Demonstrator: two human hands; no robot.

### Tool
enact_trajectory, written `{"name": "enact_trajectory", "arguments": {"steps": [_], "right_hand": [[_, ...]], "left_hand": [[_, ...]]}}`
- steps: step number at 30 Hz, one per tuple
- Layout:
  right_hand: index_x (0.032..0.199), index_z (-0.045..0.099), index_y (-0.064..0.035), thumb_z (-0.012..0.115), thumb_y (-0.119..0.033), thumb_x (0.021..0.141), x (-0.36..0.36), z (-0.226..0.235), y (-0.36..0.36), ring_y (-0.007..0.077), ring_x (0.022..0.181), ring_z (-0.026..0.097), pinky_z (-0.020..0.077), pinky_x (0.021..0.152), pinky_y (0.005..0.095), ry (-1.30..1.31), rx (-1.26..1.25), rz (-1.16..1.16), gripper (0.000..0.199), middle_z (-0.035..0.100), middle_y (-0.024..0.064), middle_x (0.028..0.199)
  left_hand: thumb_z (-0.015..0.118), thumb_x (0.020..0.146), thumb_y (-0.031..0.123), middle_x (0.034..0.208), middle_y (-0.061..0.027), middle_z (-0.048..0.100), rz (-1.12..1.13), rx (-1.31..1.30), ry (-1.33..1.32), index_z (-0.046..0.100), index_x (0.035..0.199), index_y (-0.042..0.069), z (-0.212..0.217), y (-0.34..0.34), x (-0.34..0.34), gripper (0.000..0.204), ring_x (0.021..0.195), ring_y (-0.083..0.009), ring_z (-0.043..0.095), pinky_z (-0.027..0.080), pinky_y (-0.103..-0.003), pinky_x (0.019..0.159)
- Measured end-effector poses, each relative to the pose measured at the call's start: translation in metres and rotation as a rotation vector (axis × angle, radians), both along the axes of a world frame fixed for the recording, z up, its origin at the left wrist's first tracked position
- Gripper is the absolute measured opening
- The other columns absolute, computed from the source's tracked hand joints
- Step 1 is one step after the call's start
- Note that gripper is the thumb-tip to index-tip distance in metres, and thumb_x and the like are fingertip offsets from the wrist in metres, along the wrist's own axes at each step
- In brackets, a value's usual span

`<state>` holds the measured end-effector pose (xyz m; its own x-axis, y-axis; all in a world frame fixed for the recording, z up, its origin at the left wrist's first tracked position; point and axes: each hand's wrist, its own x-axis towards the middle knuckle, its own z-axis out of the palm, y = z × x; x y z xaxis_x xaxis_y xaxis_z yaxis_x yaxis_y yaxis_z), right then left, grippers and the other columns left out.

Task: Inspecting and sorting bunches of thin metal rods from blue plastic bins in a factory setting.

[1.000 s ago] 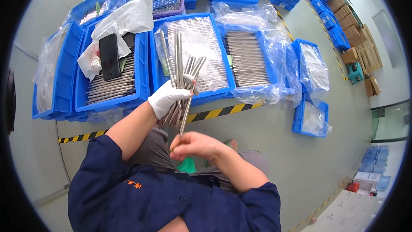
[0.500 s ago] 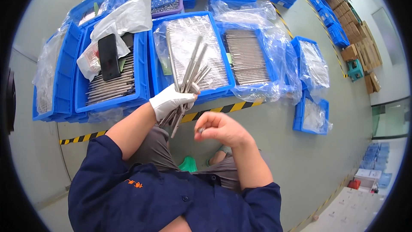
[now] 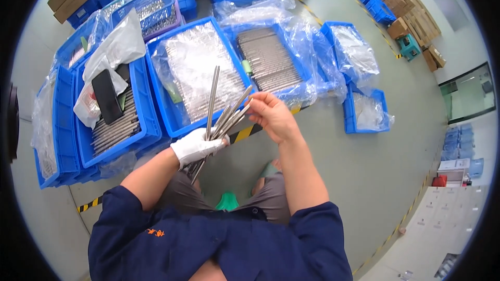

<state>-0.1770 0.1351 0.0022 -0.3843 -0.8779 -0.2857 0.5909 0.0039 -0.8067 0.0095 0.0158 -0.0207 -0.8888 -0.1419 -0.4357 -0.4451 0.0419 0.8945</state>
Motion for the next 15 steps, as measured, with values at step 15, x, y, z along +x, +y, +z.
{"name": "enact_trajectory", "arguments": {"steps": [15], "right_hand": [[0.087,0.056,-0.0029,0.062,-0.011,0.074,0.003,0.009,0.002,0.0085,0.069,0.056,0.0427,0.061,0.0204,0.33,0.201,0.195,0.016,0.06,0.0029,0.078]], "left_hand": [[0.055,0.077,0.041,0.08,-0.0031,0.057,-0.038,0.021,-0.078,0.058,0.098,0.007,0.006,-0.002,0.006,0.041,0.073,-0.0109,0.05,0.041,-0.025,0.067]]}}
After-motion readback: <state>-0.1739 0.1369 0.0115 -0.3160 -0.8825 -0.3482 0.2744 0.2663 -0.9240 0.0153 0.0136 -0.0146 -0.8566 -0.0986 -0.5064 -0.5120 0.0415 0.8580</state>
